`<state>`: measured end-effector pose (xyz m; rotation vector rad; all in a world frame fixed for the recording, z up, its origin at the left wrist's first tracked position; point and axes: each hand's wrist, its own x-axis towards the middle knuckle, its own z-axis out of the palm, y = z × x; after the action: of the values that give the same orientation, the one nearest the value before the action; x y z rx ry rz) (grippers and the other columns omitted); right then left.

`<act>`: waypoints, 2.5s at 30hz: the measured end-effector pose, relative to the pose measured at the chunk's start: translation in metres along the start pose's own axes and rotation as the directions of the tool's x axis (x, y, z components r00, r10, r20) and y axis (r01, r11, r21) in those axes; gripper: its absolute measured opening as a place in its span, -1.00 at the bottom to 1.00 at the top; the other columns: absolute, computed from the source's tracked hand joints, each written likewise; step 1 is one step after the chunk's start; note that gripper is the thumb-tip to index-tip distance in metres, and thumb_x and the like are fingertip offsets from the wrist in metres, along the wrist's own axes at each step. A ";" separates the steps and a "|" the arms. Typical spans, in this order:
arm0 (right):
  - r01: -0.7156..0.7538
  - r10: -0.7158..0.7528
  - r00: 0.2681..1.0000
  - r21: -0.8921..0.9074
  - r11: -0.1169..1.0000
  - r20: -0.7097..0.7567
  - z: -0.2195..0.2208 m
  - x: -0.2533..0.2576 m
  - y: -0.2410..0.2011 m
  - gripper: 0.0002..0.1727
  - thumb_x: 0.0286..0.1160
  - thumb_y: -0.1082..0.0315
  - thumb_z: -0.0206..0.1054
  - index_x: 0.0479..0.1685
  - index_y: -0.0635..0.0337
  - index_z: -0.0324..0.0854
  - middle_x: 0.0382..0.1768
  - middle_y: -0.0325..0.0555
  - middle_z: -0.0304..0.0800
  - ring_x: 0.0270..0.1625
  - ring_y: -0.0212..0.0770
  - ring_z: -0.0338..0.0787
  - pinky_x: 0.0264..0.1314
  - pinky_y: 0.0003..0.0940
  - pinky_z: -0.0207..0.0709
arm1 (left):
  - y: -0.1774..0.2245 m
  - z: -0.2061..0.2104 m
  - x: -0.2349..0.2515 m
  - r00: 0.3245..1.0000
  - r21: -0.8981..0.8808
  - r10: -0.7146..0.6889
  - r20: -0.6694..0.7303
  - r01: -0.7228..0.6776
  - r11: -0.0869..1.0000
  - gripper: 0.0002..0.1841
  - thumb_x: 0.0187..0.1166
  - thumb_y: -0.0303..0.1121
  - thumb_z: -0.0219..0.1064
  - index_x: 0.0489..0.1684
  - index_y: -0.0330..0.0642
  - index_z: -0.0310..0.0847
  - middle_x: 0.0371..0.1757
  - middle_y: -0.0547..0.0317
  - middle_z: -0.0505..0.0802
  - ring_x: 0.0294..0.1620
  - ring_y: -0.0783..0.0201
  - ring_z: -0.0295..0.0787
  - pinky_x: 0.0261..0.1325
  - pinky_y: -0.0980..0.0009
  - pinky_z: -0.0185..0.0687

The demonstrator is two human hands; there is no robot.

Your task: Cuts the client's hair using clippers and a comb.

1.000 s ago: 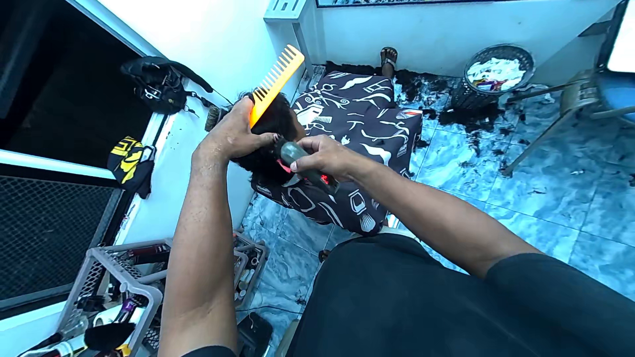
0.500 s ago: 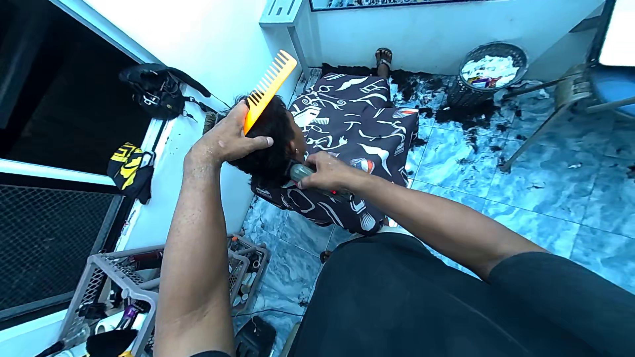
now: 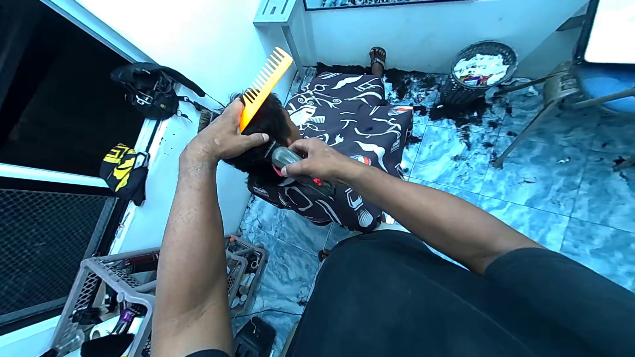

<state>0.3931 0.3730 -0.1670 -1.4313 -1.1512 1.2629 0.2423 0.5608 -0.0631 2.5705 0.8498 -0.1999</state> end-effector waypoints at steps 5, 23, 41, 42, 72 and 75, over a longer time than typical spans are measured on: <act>-0.164 0.166 0.986 -0.138 0.977 0.009 0.000 -0.006 0.018 -0.55 0.11 0.10 0.69 -0.18 0.26 0.73 -0.29 0.06 0.79 -0.23 -0.03 0.79 -0.10 0.09 0.68 | 0.002 -0.001 -0.002 1.000 -0.007 -0.002 -0.017 0.002 1.000 -0.20 0.48 0.18 0.39 0.62 -0.12 0.27 0.39 -0.07 0.70 0.41 0.09 0.67 0.47 -0.11 0.53; -0.020 0.038 0.988 -0.122 0.992 0.148 -0.011 -0.024 -0.008 -0.60 0.24 0.13 0.66 -0.13 0.27 0.74 -0.31 0.03 0.78 -0.27 -0.07 0.78 -0.13 0.04 0.70 | -0.002 -0.005 -0.021 0.982 -0.095 -0.065 -0.179 0.048 0.994 -0.34 0.68 0.25 0.13 0.47 -0.14 0.43 0.15 -0.09 0.79 0.20 0.08 0.78 0.33 -0.14 0.62; -0.171 0.150 0.984 -0.279 0.945 -0.093 0.000 -0.037 0.057 -0.37 0.24 -0.01 0.62 0.28 0.13 0.70 0.02 0.02 0.85 0.05 -0.05 0.84 0.18 0.12 0.72 | -0.094 0.275 -0.152 0.875 0.002 -0.095 -0.474 0.109 0.994 -0.48 0.85 0.04 0.00 0.02 -0.24 0.75 -0.19 -0.18 0.88 -0.18 -0.19 0.88 -0.14 -0.27 0.75; -0.143 0.114 0.989 -0.388 0.910 -0.095 0.004 -0.024 0.051 -0.35 0.23 -0.07 0.61 0.29 0.11 0.70 0.05 0.02 0.84 0.10 -0.02 0.83 0.22 0.18 0.68 | -0.090 0.294 -0.163 0.835 -0.040 -0.113 -0.539 0.109 0.993 -0.49 0.85 0.00 0.01 -0.01 -0.26 0.75 -0.20 -0.17 0.88 -0.19 -0.14 0.88 -0.14 -0.20 0.77; -0.318 0.229 0.939 0.394 0.863 0.257 -0.018 0.012 0.015 -0.65 0.56 0.23 0.40 0.14 0.29 0.60 -0.29 0.12 0.82 -0.43 -0.03 0.84 -0.47 -0.13 0.78 | 0.027 0.381 -0.234 0.398 -0.770 -0.705 -0.587 -0.005 0.638 -0.74 0.87 -0.35 -0.11 -0.03 -0.35 0.43 -0.62 0.33 0.69 -0.60 0.42 0.72 -0.37 0.44 0.78; -0.268 0.150 0.952 0.488 0.831 0.268 -0.020 0.013 0.010 -0.66 0.65 0.18 0.29 0.20 0.23 0.59 -0.22 0.06 0.82 -0.36 -0.08 0.85 -0.38 -0.16 0.80 | 0.028 0.386 -0.235 0.421 -0.777 -0.710 -0.565 0.017 0.629 -0.73 0.87 -0.34 -0.09 -0.01 -0.36 0.46 -0.61 0.33 0.70 -0.60 0.43 0.73 -0.38 0.44 0.79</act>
<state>0.4148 0.3835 -0.1768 -1.0414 -0.7085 1.7665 0.0696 0.2461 -0.3388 1.5485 1.5230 1.1802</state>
